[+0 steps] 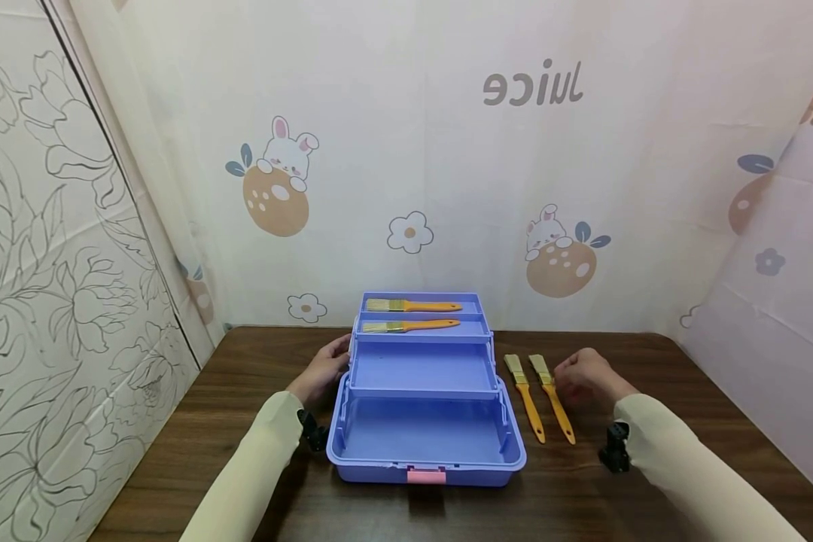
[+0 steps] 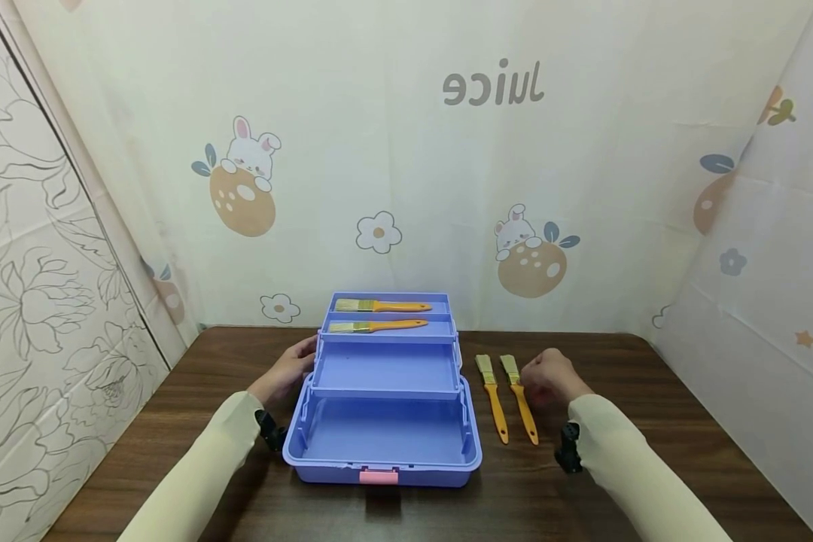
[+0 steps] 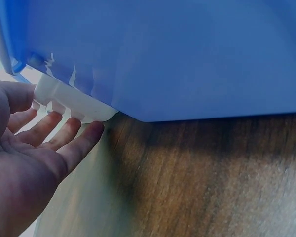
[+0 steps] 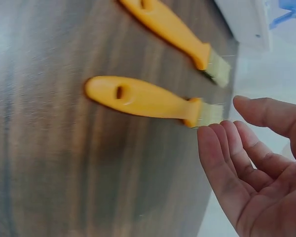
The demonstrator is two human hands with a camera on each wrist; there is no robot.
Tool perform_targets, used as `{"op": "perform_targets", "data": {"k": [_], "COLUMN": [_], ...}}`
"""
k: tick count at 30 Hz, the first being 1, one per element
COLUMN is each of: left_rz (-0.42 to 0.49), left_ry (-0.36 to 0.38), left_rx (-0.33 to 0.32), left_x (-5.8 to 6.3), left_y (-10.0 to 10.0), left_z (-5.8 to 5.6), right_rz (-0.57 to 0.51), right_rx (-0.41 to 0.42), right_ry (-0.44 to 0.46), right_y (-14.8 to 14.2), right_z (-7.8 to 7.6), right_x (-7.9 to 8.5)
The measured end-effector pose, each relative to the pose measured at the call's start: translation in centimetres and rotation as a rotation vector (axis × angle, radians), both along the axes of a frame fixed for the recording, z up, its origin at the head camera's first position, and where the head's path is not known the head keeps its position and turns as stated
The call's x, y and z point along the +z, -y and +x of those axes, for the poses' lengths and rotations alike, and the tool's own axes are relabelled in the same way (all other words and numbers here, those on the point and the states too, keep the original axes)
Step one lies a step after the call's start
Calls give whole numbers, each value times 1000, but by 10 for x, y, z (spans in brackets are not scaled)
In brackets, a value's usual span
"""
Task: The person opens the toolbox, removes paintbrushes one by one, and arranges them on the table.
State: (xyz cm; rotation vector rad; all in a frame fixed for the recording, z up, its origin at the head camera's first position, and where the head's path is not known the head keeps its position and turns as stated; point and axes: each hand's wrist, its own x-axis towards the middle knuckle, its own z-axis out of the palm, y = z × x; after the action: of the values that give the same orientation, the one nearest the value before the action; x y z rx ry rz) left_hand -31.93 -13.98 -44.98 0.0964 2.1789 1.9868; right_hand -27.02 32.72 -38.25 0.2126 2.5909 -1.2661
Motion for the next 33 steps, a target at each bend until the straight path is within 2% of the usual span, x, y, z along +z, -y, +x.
{"op": "perform_targets", "data": {"k": [9, 21, 26, 33], "left_rz": [34, 31, 36, 21], "left_ry": [4, 2, 2, -9], "left_rx": [-3, -18, -18, -19], "left_x": [2, 1, -1, 0], "left_y": [0, 0, 0, 1], "left_z": [3, 3, 2, 2], "right_rz": [7, 76, 89, 69], "right_rx": [15, 89, 85, 71], "right_ry": [-28, -60, -65, -106], "right_y": [13, 36, 44, 57], "right_z": [-4, -14, -19, -24], "right_x": [22, 41, 46, 64]}}
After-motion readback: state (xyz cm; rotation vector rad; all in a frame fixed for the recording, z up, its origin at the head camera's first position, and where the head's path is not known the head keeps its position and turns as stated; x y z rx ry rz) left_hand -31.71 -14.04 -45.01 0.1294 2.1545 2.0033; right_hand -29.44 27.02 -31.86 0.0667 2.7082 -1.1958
